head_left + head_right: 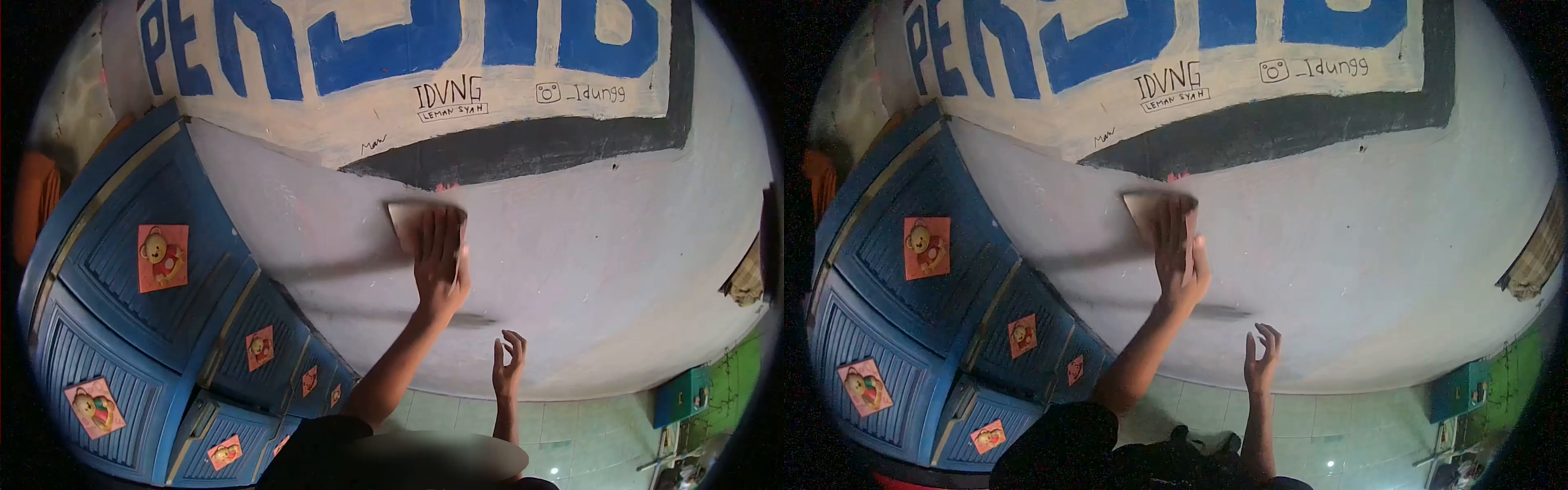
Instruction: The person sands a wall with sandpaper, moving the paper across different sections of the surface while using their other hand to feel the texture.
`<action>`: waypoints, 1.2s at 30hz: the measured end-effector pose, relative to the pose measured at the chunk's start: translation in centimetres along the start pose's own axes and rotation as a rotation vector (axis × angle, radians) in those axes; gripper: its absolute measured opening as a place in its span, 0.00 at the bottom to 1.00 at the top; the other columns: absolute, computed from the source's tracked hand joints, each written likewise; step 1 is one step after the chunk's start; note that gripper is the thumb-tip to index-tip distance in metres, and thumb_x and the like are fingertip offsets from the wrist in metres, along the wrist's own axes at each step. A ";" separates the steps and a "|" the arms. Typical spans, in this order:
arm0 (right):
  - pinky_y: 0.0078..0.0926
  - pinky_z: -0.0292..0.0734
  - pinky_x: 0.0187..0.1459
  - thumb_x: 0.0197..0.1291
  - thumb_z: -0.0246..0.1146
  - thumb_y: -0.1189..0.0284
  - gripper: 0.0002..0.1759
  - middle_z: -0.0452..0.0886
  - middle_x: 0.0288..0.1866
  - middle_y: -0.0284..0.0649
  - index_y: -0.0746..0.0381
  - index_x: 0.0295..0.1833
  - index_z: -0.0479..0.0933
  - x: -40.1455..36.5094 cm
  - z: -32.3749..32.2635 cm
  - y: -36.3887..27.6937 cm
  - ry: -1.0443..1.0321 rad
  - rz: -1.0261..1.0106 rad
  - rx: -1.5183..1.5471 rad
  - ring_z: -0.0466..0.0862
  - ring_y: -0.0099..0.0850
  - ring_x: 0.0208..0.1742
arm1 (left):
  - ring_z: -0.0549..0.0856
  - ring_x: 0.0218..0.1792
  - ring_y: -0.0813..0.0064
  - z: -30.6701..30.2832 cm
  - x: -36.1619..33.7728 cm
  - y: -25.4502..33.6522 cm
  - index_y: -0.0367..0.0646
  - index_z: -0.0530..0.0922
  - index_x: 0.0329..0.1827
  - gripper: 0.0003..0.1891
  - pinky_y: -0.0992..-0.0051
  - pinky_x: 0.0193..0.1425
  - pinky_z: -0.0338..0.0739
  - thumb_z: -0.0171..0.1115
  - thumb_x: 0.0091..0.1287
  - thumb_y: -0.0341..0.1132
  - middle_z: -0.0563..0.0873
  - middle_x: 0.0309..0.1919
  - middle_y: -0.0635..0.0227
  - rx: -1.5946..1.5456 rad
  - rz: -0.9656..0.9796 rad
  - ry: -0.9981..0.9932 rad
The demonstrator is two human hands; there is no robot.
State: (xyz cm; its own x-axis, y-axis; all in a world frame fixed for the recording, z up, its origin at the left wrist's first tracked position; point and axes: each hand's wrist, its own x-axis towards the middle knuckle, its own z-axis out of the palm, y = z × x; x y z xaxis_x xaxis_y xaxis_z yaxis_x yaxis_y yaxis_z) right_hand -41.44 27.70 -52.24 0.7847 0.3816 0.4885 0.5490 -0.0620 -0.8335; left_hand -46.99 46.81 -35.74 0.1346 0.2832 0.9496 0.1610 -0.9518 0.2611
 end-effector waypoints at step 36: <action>0.29 0.68 0.62 0.73 0.51 0.49 0.36 0.71 0.63 0.39 0.64 0.74 0.58 -14.9 5.5 15.4 0.729 0.918 0.775 0.72 0.29 0.61 | 0.78 0.60 0.67 -6.5 -24.9 -8.9 0.39 0.71 0.66 0.22 0.70 0.62 0.74 0.58 0.74 0.41 0.76 0.63 0.59 -0.315 -0.821 -0.491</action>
State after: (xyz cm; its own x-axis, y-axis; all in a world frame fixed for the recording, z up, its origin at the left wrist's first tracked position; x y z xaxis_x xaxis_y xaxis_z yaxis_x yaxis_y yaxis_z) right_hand -46.25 26.18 -73.77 0.8741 -0.0894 -0.4774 -0.3421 0.5843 -0.7359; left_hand -58.09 47.52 -60.56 0.4976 0.8150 0.2969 0.1285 -0.4077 0.9040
